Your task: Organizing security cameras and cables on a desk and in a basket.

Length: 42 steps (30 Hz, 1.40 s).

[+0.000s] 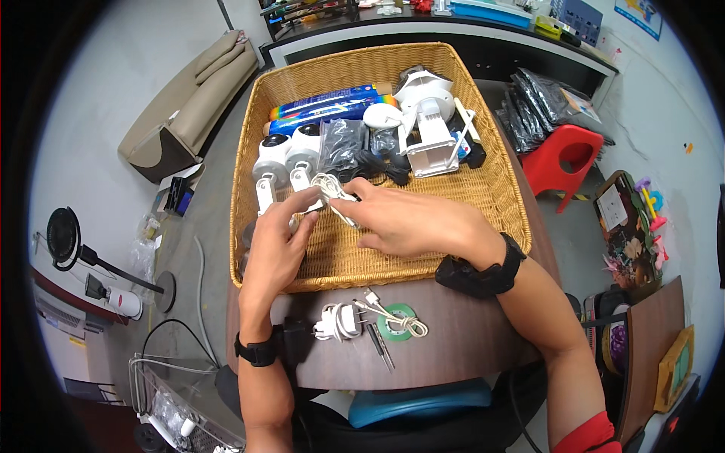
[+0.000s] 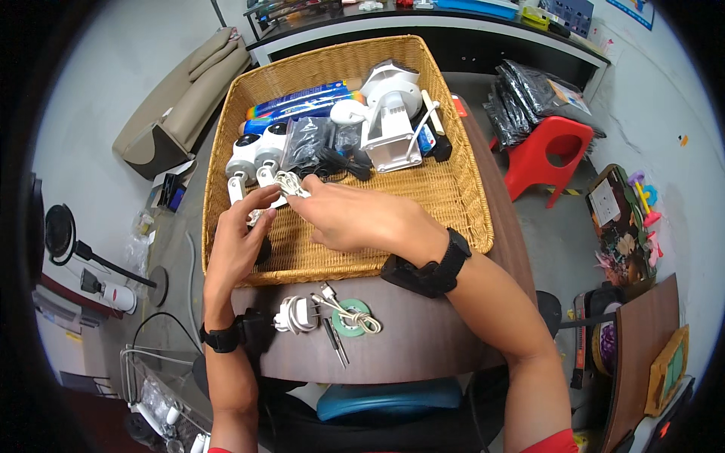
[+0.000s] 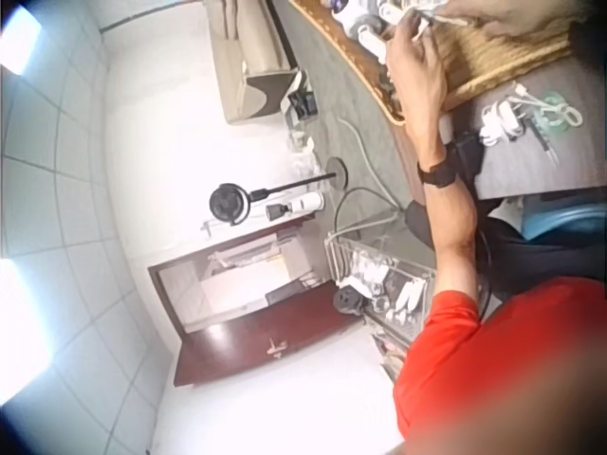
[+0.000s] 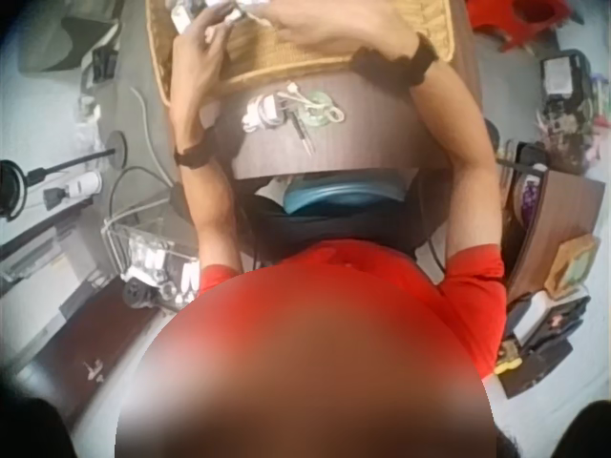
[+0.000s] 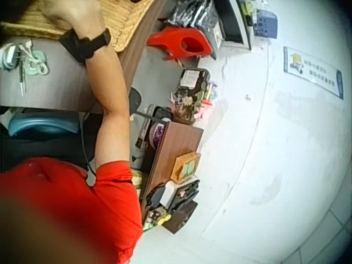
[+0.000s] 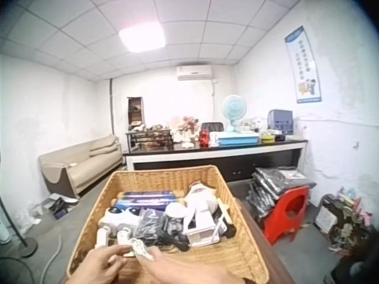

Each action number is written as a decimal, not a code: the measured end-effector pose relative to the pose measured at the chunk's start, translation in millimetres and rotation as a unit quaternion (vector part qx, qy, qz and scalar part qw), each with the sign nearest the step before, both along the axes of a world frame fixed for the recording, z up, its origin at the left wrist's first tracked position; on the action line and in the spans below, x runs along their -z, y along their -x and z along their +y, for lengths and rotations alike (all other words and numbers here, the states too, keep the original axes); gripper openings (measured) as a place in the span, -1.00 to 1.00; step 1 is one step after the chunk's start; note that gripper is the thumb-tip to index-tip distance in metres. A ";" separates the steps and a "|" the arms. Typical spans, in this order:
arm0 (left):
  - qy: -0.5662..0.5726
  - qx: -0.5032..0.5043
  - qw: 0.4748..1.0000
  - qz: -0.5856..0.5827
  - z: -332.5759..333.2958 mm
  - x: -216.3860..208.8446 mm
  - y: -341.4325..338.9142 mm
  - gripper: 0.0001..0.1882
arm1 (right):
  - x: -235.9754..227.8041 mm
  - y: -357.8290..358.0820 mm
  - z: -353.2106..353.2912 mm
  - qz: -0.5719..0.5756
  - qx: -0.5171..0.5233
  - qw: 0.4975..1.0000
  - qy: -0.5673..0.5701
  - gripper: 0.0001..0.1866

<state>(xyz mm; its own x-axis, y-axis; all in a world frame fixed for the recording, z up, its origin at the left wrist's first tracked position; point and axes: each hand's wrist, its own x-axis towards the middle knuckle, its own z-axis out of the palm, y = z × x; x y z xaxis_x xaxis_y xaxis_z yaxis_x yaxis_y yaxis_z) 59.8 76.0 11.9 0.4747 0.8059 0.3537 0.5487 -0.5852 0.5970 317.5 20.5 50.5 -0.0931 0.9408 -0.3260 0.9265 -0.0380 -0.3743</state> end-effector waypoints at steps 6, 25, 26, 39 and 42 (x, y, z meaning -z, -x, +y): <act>0.004 0.016 1.000 -0.008 -7.1 -6.3 -12.7 -0.65 | -10.2 -5.1 -4.1 -0.006 0.028 1.000 0.006 -0.54; -0.064 -0.001 0.998 0.002 -7.7 0.9 -12.9 -0.73 | -69.2 -94.0 -35.6 -0.062 0.090 0.994 0.020 -0.49; -0.056 -0.005 0.998 0.006 -9.4 -1.2 -13.9 -0.73 | -69.6 -94.0 -36.1 -0.062 0.095 0.993 0.021 -0.49; -0.078 -0.010 0.997 0.018 -1.0 5.9 -13.5 -0.72 | -31.0 -136.4 3.9 -0.028 0.027 0.972 -0.233 -0.57; -0.068 -0.014 0.997 0.027 -0.8 6.6 -10.3 -0.71 | -26.8 -128.4 5.3 -0.021 0.041 0.964 -0.263 -0.60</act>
